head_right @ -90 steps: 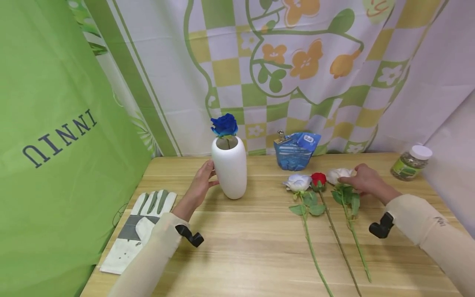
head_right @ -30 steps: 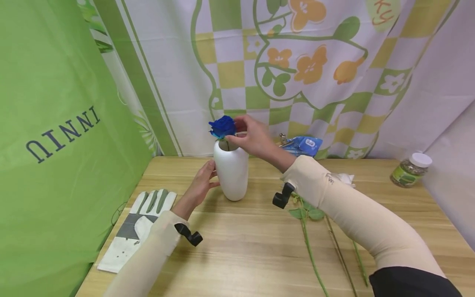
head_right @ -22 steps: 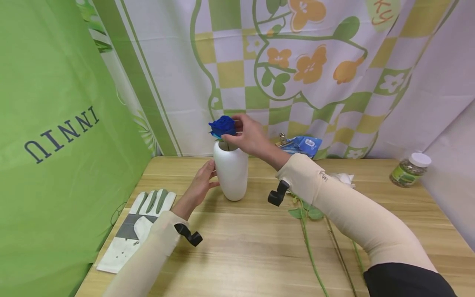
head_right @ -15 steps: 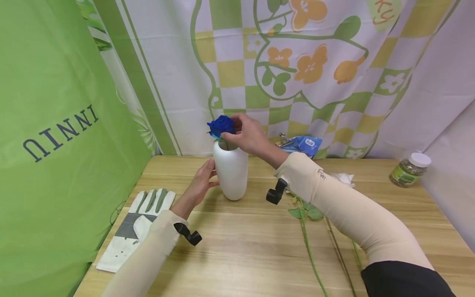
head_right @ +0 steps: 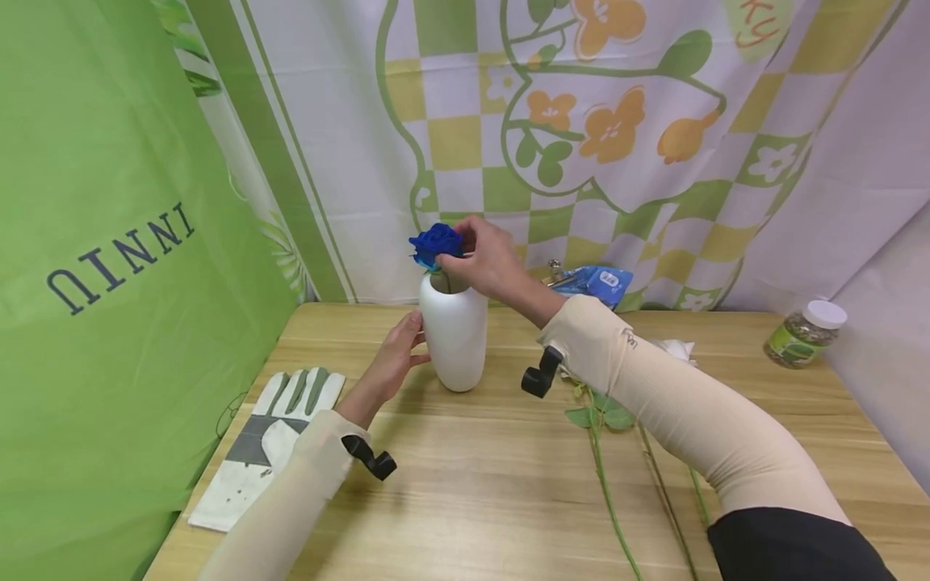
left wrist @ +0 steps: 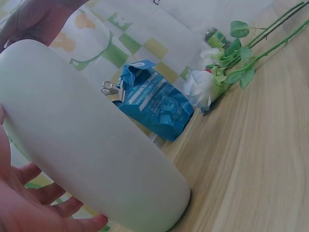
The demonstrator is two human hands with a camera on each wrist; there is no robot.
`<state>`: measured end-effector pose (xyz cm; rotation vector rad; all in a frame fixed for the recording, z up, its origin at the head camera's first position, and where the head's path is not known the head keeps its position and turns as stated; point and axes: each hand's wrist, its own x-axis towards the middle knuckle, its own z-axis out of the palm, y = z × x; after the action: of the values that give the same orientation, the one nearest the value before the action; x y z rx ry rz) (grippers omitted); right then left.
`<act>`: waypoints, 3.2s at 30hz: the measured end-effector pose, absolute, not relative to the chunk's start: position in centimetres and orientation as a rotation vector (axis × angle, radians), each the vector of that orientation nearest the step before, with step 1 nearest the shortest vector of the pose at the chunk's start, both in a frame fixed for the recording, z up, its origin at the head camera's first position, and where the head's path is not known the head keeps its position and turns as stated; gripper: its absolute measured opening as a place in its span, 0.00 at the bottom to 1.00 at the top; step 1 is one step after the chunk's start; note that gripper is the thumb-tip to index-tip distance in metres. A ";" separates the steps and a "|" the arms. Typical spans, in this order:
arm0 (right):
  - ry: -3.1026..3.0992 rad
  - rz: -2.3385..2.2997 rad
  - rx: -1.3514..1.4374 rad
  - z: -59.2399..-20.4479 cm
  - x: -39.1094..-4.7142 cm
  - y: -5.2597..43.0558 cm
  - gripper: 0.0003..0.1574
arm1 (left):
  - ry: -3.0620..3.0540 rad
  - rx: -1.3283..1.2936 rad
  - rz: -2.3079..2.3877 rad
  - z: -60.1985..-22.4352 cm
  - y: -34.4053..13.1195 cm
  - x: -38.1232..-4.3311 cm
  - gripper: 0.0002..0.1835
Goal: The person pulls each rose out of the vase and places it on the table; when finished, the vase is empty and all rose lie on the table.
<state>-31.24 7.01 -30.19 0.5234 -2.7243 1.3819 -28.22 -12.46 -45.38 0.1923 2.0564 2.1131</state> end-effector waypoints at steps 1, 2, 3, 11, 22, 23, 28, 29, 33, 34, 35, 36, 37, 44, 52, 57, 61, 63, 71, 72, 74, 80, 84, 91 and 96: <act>-2.715 1.393 0.526 -30.2 -31.3 7.0 0.34 | 2.057 0.195 2.113 -45.4 -12.4 -28.2 0.30; -2.705 1.403 0.527 -30.3 -31.3 7.0 0.33 | 2.056 0.197 2.115 -45.3 -12.4 -28.2 0.29; -2.693 1.415 0.531 -30.3 -31.3 7.0 0.33 | 2.057 0.200 2.116 -45.4 -12.4 -28.1 0.29; -2.567 1.484 0.584 -29.6 -31.5 6.8 0.32 | 2.079 0.207 2.126 -44.9 -12.7 -28.2 0.30; -2.460 1.507 0.627 -29.1 -30.8 7.5 0.31 | 2.075 0.218 2.099 -45.6 -12.5 -28.2 0.29; -2.452 1.510 0.633 -29.1 -30.8 7.6 0.31 | 2.080 0.219 2.100 -45.6 -12.4 -28.2 0.30; -2.425 1.523 0.634 -28.7 -30.1 8.1 0.31 | 2.073 0.213 2.114 -45.6 -12.3 -28.2 0.29; -2.422 1.523 0.630 -28.6 -30.0 8.2 0.31 | 2.074 0.212 2.113 -45.6 -12.3 -28.2 0.29; -2.380 1.525 0.615 -28.2 -29.7 8.7 0.30 | 2.073 0.204 2.116 -45.5 -12.3 -28.1 0.29; -2.359 1.536 0.618 -28.0 -29.6 8.7 0.30 | 2.075 0.203 2.117 -45.5 -12.3 -28.1 0.29; -2.340 1.544 0.615 -27.8 -29.5 8.8 0.30 | 2.076 0.202 2.118 -45.4 -12.3 -28.1 0.29; -2.323 1.545 0.608 -27.6 -29.5 8.9 0.30 | 2.076 0.198 2.121 -45.4 -12.3 -28.1 0.29; -2.305 1.553 0.601 -27.4 -29.4 8.9 0.30 | 2.078 0.197 2.123 -45.4 -12.3 -28.1 0.29; -2.201 1.610 0.594 -26.2 -29.0 8.9 0.30 | 2.066 0.189 2.137 -45.3 -12.2 -28.1 0.29; -2.117 1.627 0.620 -25.4 -28.4 9.0 0.29 | 2.087 0.181 2.133 -45.8 -12.1 -28.2 0.29; -2.013 1.645 0.652 -24.4 -27.9 9.2 0.28 | 2.098 0.171 2.143 -45.6 -12.1 -28.0 0.29; -1.928 1.713 0.666 -23.6 -27.5 9.3 0.26 | 2.098 0.156 2.152 -45.5 -12.4 -27.9 0.29; -1.887 1.732 0.674 -23.0 -27.2 9.5 0.25 | 2.093 0.156 2.156 -45.4 -12.4 -27.9 0.29; -1.675 1.777 0.792 -20.4 -25.8 10.4 0.21 | 2.093 0.153 2.152 -45.5 -12.5 -28.3 0.29; -1.645 1.788 0.811 -20.1 -25.6 10.5 0.21 | 2.092 0.150 2.150 -45.5 -12.5 -28.3 0.29; -1.594 1.795 0.842 -19.6 -25.2 10.8 0.21 | 2.086 0.148 2.144 -45.6 -12.4 -28.5 0.29; -1.526 1.802 0.888 -18.7 -23.9 11.5 0.22 | 2.089 0.156 2.125 -45.8 -12.5 -28.5 0.30; -1.502 1.794 0.899 -18.0 -23.5 12.3 0.22 | 2.093 0.159 2.129 -45.6 -12.4 -28.4 0.30; -1.524 1.768 0.880 -17.6 -23.4 15.1 0.20 | 2.104 0.163 2.131 -45.7 -12.3 -28.5 0.29; -1.430 1.995 0.750 -17.9 -23.0 17.6 0.20 | 2.113 0.159 2.130 -45.9 -12.7 -28.5 0.29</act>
<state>-23.03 17.61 -17.91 0.7496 -1.4298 1.9945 -28.47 -12.70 -45.90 0.1588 2.1129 2.1298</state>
